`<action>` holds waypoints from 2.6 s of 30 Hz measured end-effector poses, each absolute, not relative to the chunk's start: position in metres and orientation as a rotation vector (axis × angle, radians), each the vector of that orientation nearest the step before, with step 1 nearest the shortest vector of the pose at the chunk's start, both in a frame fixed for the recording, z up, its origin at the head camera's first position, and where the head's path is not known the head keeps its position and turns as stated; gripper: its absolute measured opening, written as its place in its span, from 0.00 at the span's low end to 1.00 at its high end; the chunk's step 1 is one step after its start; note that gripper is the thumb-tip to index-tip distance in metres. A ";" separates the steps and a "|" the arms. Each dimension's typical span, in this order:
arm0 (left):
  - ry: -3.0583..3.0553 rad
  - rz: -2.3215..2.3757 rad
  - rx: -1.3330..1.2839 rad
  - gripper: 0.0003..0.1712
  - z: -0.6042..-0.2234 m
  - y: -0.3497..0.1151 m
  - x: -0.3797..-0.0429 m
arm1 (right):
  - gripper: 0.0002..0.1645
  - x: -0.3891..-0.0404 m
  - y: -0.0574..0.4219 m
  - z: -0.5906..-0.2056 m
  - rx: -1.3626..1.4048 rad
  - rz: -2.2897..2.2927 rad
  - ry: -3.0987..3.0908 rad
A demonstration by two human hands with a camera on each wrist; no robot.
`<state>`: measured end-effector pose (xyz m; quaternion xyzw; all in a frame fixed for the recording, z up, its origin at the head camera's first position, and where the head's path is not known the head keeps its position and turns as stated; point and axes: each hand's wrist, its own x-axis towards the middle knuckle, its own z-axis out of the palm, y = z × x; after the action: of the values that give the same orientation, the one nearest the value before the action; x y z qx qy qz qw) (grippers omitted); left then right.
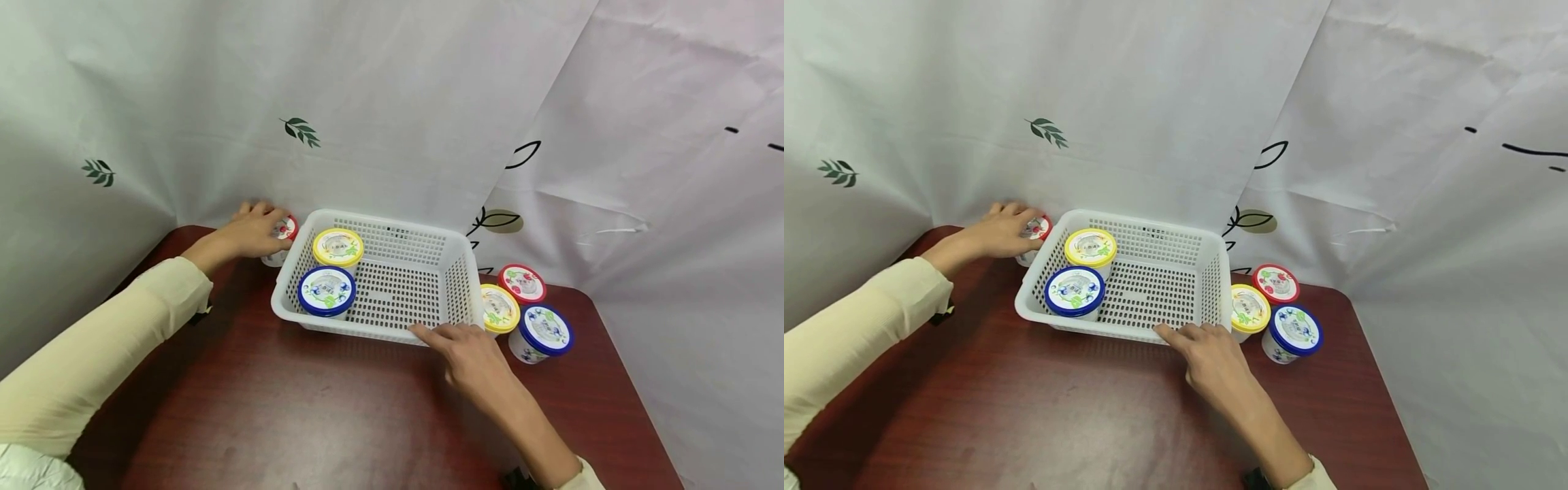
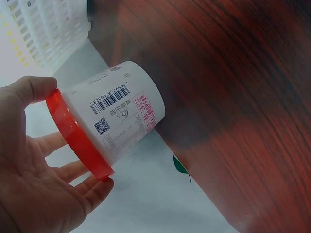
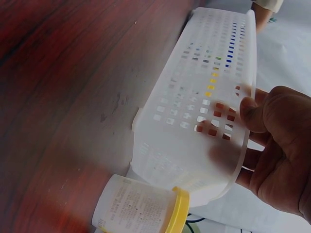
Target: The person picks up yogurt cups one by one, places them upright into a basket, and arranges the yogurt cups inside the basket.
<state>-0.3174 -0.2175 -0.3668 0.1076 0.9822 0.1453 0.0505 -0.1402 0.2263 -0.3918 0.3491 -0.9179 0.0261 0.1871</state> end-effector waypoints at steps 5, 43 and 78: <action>2.994 0.432 0.318 0.48 -0.367 -0.217 -0.318 | 0.42 -0.140 0.226 -0.391 0.981 0.072 -2.587; 3.089 0.538 0.229 0.49 -0.350 -0.223 -0.309 | 0.42 -0.140 0.227 -0.391 0.985 0.078 -2.585; 3.248 0.813 0.156 0.51 -0.294 -0.197 -0.282 | 0.43 -0.142 0.227 -0.392 0.986 0.076 -2.590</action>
<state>-0.2821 -0.1966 -0.2942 0.0463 0.9637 0.2413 -0.1048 -0.1415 0.2275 -0.3920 0.3497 -0.9183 0.0271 0.1834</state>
